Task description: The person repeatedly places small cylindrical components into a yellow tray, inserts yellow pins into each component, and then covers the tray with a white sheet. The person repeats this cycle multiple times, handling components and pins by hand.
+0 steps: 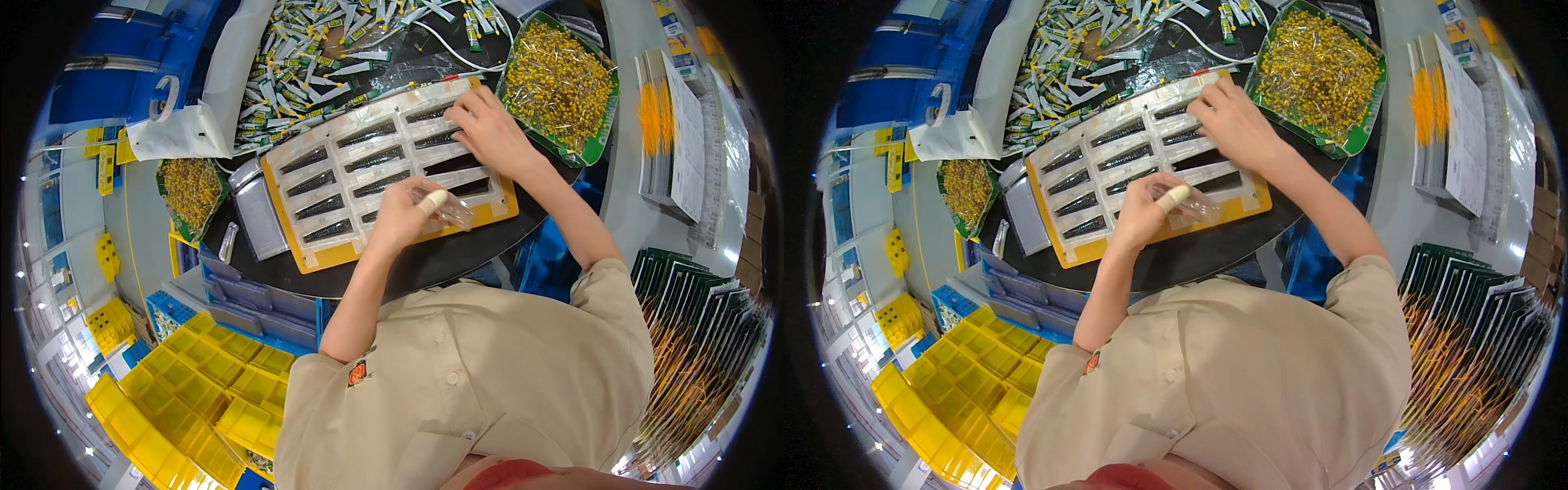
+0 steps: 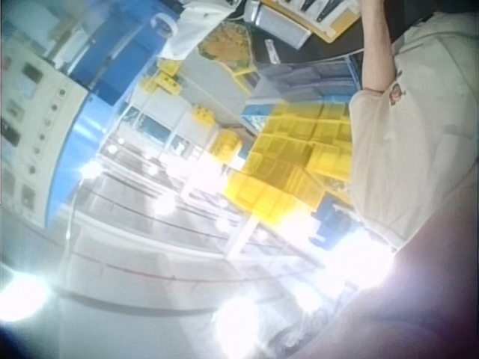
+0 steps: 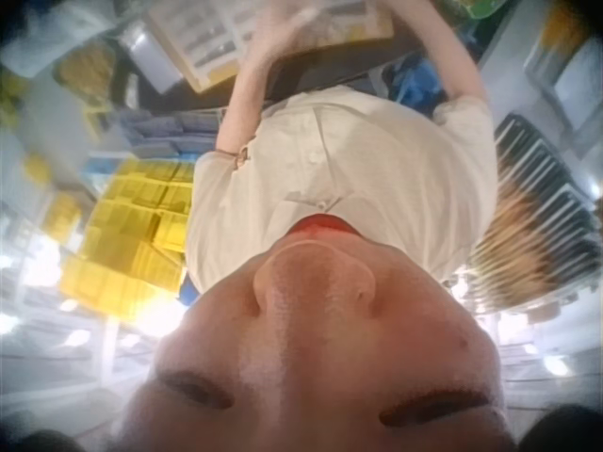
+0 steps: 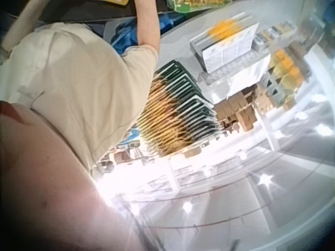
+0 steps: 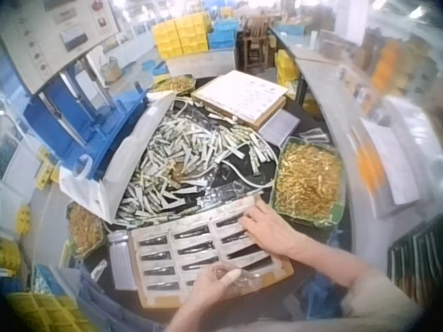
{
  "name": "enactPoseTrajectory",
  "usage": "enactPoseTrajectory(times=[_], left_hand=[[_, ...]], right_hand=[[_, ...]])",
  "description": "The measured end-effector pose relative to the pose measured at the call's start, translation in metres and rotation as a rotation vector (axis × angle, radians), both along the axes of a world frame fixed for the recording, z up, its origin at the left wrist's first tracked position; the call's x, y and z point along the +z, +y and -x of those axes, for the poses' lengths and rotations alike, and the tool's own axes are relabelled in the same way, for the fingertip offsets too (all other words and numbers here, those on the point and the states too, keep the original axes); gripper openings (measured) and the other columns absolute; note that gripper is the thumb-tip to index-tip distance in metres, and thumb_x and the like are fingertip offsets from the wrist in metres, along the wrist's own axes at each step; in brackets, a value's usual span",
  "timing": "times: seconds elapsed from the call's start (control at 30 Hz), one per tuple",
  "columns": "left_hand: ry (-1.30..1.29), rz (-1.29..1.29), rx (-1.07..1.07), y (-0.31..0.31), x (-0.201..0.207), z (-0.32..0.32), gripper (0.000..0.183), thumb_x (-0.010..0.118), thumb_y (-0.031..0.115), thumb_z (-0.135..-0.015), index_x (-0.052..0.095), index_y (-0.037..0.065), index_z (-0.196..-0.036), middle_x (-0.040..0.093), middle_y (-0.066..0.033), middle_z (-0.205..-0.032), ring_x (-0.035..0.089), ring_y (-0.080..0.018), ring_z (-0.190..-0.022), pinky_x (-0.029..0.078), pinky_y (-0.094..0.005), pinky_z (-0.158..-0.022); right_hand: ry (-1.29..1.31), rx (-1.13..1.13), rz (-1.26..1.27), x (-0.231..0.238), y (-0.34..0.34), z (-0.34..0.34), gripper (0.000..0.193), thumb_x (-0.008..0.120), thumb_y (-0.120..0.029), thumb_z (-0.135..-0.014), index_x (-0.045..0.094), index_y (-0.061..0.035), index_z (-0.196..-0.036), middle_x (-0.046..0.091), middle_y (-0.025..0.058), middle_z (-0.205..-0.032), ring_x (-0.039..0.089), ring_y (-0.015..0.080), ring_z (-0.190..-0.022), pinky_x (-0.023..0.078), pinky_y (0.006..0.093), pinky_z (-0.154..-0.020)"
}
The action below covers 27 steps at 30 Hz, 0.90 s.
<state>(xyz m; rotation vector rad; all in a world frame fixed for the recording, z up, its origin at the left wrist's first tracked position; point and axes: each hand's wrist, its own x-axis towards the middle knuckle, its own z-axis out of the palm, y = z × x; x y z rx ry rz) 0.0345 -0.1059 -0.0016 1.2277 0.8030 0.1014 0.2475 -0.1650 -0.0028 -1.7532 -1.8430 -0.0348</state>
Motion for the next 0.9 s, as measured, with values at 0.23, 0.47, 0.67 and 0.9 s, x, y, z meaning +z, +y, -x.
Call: enactPoseTrajectory(times=[0.23, 0.47, 0.67, 0.9], left_hand=[[-0.003, 0.171, -0.046, -0.019, -0.007, 0.017, 0.022, 0.064, 0.015, -0.098, 0.067, -0.007, -0.094, 0.074, -0.0152, -0.085, 0.069, -0.0151, -0.07, 0.055, -0.0258, -0.061], [0.048, -0.027, 0.071, -0.03, 0.003, 0.024, 0.025, 0.06, 0.015, -0.1, 0.066, -0.008, -0.095, 0.073, -0.0127, -0.082, 0.071, -0.0165, -0.07, 0.056, -0.0259, -0.057], [-0.108, -0.518, 0.166, -0.021, 0.028, 0.128, 0.025, 0.047, 0.018, -0.105, 0.065, 0.001, -0.105, 0.071, -0.0089, -0.099, 0.066, -0.0184, -0.09, 0.052, -0.0338, -0.083], [0.94, -1.143, 0.629, 0.167, -0.038, 0.319, 0.05, 0.036, 0.047, -0.106, 0.058, 0.006, -0.124, 0.058, -0.0302, -0.11, 0.055, -0.0489, -0.101, 0.044, -0.057, -0.09]], right_hand=[[0.038, 0.18, 0.271, 0.006, -0.029, 0.017, 0.016, 0.068, -0.009, -0.078, 0.061, -0.0044, -0.092, 0.058, 0.012, -0.088, 0.058, 0.0315, -0.093, 0.049, 0.0413, -0.083], [0.563, 0.394, 0.463, 0.002, -0.059, 0.038, 0.02, 0.067, -0.009, -0.082, 0.064, -0.0047, -0.101, 0.059, 0.011, -0.087, 0.058, 0.033, -0.09, 0.05, 0.0419, -0.082], [-0.186, -0.016, 0.223, 0.004, -0.065, 0.046, 0.017, 0.06, -0.009, -0.083, 0.062, -0.0094, -0.1, 0.058, 0.009, -0.107, 0.054, 0.0304, -0.107, 0.044, 0.0423, -0.091], [-0.244, 0.002, 0.283, -0.007, -0.04, 0.069, 0.067, 0.062, -0.038, -0.092, 0.04, -0.0197, -0.153, 0.029, 0.0155, -0.161, 0.025, 0.0309, -0.15, 0.017, 0.0534, -0.121]])
